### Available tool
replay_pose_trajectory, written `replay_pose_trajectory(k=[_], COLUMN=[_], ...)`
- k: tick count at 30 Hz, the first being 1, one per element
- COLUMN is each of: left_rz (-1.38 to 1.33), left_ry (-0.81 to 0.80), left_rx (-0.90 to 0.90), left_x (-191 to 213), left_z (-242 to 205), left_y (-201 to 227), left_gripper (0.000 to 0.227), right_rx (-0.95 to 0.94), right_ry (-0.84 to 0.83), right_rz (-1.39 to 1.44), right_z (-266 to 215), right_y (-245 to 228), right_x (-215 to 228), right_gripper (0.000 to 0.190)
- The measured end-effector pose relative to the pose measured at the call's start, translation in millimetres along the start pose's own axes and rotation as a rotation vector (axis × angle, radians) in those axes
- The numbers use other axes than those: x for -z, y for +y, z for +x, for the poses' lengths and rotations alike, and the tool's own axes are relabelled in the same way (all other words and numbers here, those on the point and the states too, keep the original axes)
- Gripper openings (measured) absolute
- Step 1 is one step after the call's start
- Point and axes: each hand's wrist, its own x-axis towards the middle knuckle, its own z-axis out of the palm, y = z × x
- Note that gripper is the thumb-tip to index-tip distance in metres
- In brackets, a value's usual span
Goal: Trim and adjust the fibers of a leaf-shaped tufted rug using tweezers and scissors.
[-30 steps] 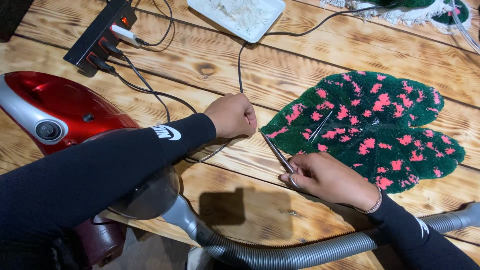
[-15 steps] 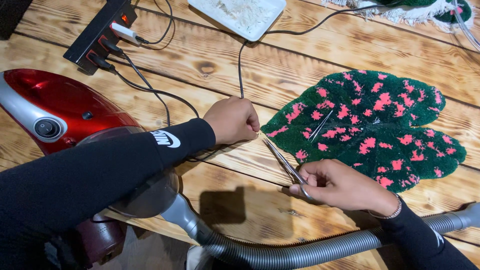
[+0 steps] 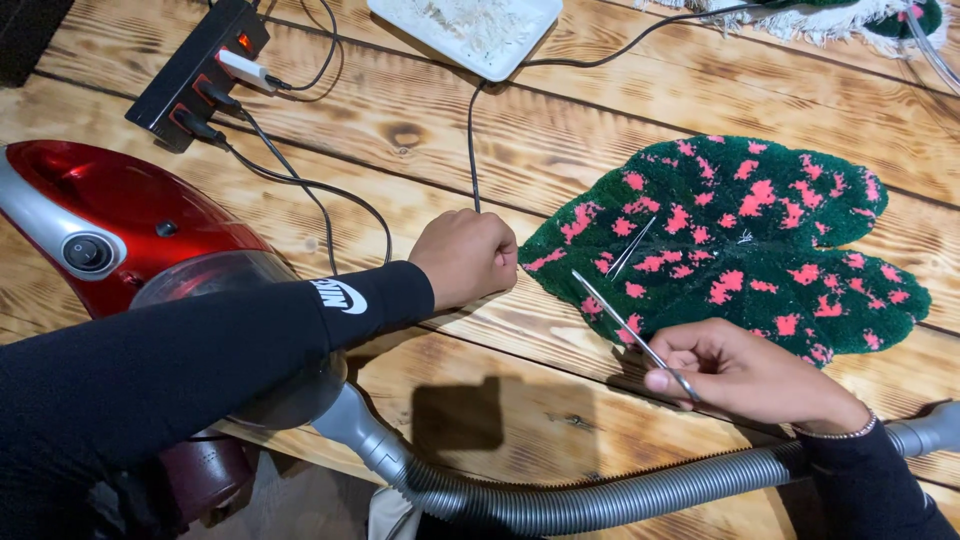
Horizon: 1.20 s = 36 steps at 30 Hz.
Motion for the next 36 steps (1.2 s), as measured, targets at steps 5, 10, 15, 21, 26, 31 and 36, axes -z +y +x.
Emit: replay_pose_trajectory(k=[5,10,15,21,26,31,36], left_rz=[0.103,-0.214,-0.288,-0.347,-0.325,-0.242,-0.352], left_ry=[-0.014,-0.268,-0.189,-0.158,-0.039,0.077,0.154], left_rx=[-0.055,-0.012,-0.175,-0.200,-0.330,-0.312,-0.331], left_x=[16,42,30,2,-36,-38,-49], left_z=[15,40,70,112,144,137,138], left_y=[-2,1,34,69,76,93,86], left_gripper=[0.009,0.012,0.014,0.013,0.011,0.013,0.012], right_rx=[-0.070,-0.048,-0.025,-0.043,-0.053,0.010,0.003], right_ry=[0.076,0.204,0.386,0.507,0.558,0.551,0.583], right_rz=[0.079,0.123,0.055,0.113,0.119,0.050,0.060], right_z=[-18,-34,-45,-57,-59,-62,-63], right_y=[17,43,42,48,61,68,61], right_x=[21,44,55,62,69,75,74], right_gripper=[0.030,0.032,0.031,0.029,0.030,0.035,0.034])
